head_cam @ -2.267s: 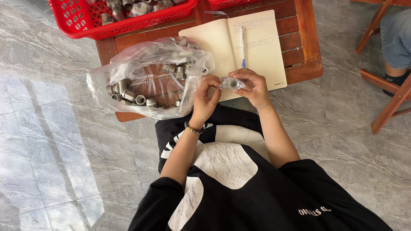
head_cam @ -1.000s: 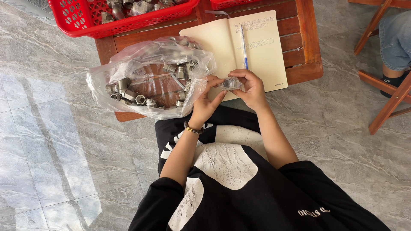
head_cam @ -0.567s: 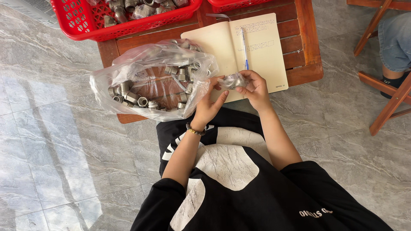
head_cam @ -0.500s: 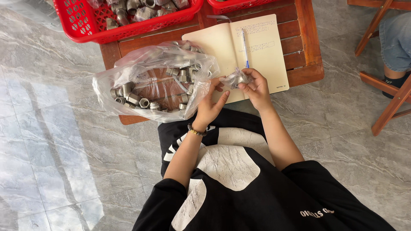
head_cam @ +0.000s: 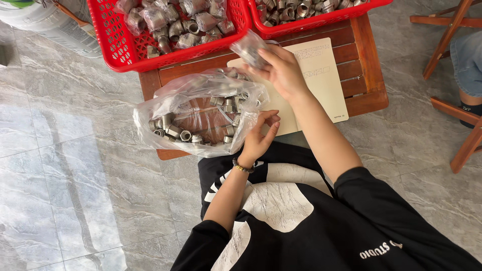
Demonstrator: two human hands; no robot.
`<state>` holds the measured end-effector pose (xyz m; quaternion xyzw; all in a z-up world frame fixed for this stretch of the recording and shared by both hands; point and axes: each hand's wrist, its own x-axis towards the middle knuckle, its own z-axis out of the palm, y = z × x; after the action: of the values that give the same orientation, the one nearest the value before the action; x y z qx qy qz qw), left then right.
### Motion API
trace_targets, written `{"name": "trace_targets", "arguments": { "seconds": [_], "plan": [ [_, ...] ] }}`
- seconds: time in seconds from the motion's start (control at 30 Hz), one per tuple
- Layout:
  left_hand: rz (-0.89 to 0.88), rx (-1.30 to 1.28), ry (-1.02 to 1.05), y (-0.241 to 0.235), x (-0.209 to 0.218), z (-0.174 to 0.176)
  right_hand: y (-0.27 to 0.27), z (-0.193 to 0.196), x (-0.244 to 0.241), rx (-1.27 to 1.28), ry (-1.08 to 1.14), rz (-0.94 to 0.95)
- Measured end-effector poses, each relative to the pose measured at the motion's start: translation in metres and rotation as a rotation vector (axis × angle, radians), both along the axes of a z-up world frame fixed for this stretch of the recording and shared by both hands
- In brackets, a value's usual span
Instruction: The person repeatedly picks small metal pipe fittings from a plastic bag, rotates them in both hands to view different angles, and then places them into a red basket. A notebook and pen are visible on the table, and the person occasionally writes in the notebook between handling items.
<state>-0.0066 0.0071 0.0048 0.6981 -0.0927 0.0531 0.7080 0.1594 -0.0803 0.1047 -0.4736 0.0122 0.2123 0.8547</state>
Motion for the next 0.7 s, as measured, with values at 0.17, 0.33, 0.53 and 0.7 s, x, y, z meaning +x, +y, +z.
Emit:
{"name": "trace_targets", "arguments": {
  "seconds": [0.17,0.33,0.53,0.7],
  "plan": [
    [-0.022,-0.001,0.020,0.002,0.000,0.007,0.076,0.048,0.036,0.090,-0.040,0.186],
    [-0.042,0.012,-0.009,0.003,0.003,0.012,0.044,0.033,0.000,-0.274,-0.520,0.238],
    [0.042,0.005,-0.135,-0.001,0.008,0.020,-0.047,-0.011,-0.013,-0.804,-0.619,-0.112],
    [0.059,0.016,-0.132,-0.002,0.009,0.024,-0.073,-0.037,-0.025,-1.599,-0.649,-0.089]
  ]
}}
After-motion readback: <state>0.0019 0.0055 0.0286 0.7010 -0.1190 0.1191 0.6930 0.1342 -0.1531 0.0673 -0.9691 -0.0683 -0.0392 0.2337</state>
